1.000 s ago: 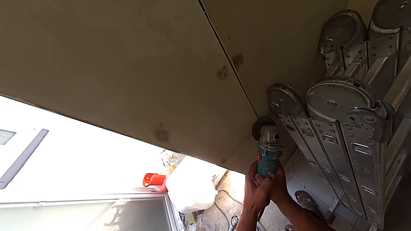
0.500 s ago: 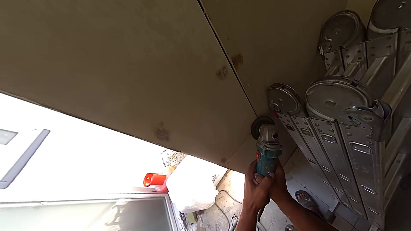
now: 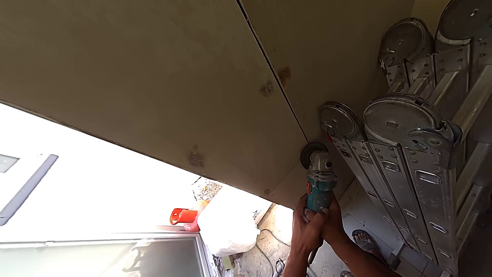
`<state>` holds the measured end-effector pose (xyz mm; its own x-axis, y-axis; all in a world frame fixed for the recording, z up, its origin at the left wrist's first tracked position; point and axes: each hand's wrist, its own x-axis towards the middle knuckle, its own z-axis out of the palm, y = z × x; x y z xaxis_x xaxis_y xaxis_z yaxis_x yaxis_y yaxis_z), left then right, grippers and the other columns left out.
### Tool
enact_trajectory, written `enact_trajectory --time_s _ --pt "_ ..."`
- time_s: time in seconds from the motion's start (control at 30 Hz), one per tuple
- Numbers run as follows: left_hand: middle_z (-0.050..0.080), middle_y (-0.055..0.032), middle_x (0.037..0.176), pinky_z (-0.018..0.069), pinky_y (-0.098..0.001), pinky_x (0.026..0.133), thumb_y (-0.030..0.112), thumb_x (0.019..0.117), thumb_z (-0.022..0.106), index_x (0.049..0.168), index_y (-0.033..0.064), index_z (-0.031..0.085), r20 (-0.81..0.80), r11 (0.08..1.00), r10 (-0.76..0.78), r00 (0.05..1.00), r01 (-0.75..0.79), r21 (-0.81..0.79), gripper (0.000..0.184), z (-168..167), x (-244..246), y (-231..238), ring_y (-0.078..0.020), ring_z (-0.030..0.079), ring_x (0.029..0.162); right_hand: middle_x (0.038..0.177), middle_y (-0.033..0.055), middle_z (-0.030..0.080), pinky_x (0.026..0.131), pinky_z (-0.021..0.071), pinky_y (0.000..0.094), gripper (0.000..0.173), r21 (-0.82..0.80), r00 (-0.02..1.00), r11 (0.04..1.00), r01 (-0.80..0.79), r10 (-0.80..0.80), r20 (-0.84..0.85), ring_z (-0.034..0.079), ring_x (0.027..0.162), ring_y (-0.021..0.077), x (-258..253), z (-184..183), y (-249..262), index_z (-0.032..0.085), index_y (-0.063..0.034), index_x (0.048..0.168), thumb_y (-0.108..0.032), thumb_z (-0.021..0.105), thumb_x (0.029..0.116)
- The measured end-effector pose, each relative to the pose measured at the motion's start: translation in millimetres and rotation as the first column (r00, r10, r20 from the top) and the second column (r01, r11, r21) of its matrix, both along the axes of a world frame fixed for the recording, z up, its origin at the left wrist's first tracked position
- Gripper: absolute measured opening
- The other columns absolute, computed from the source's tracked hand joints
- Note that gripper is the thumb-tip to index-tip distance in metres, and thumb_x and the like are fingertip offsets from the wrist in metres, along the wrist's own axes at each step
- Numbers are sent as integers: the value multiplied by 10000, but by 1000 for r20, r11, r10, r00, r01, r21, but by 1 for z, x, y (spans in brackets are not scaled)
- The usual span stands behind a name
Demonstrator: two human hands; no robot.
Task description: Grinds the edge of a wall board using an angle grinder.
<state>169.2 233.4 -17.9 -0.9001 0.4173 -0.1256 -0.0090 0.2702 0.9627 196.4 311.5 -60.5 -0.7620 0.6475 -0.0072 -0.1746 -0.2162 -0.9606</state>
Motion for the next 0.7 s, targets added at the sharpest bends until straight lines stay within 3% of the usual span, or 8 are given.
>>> enact_trajectory --time_s 0.43,0.7 --pt "731 -72 1020 605 -323 818 251 818 695 1304 4 598 -11 1000 -10 1000 10 0 554 2 2 1 -133 718 909 1031 30 703 854 565 168 733 21 1000 1000 -8 7 16 682 926 2 4 5 3 526 44 1266 -142 837 629" --pt "733 -82 1015 606 -319 821 244 820 698 1296 -11 596 15 999 -32 999 32 40 549 -12 17 2 -133 721 907 1053 43 713 875 574 182 744 54 999 999 5 -7 33 692 950 19 20 -10 5 529 48 1270 -146 847 626"
